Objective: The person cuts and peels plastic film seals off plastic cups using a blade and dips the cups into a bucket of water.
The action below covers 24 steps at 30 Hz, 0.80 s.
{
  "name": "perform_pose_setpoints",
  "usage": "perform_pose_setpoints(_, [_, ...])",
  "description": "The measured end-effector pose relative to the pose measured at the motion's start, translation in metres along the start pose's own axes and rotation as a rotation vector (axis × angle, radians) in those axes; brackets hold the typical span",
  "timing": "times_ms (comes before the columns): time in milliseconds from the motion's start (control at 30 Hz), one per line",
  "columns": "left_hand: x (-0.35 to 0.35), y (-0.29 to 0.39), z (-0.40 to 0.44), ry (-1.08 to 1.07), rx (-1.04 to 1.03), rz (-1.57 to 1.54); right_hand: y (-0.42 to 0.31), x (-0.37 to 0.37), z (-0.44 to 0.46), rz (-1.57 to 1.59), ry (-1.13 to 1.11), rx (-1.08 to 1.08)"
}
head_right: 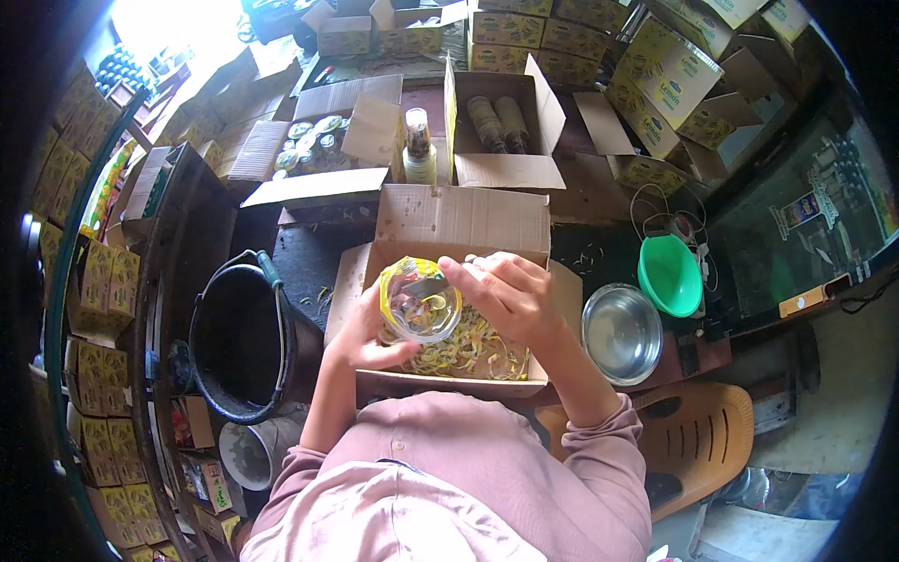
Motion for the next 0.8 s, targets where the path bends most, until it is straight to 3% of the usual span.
perform_pose_setpoints(167, [-0.005,0.01,0.004,0.032,-0.011,0.305,0.001,0.0,-0.003,0.063,0.05,-0.022])
perform_pose_setpoints(267, [-0.008,0.008,0.004,-0.002,-0.056,0.308,-0.002,0.0,-0.003,0.057,0.063,0.0])
perform_pose_setpoints(367, [-0.016,0.002,0.004,-0.064,0.024,0.168,-0.002,-0.001,-0.006,0.097,0.066,0.003])
perform_pose_setpoints(500, [-0.024,0.0,0.003,-0.159,-0.033,0.019,-0.005,0.003,-0.001,0.122,0.126,0.023])
perform_pose_setpoints(800, [-0.036,-0.015,-0.003,-0.401,0.273,-0.454,-0.012,0.006,0.002,0.14,0.103,0.059])
Point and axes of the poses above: each hand's wrist, its own z-axis towards the middle knuckle, its own x-axis out of the back of the hand, y = z × x, the point moved 8 cm from there along z, towards the middle knuckle, and after that the axes turned 9 degrees about -z, right-handed, at the moved point
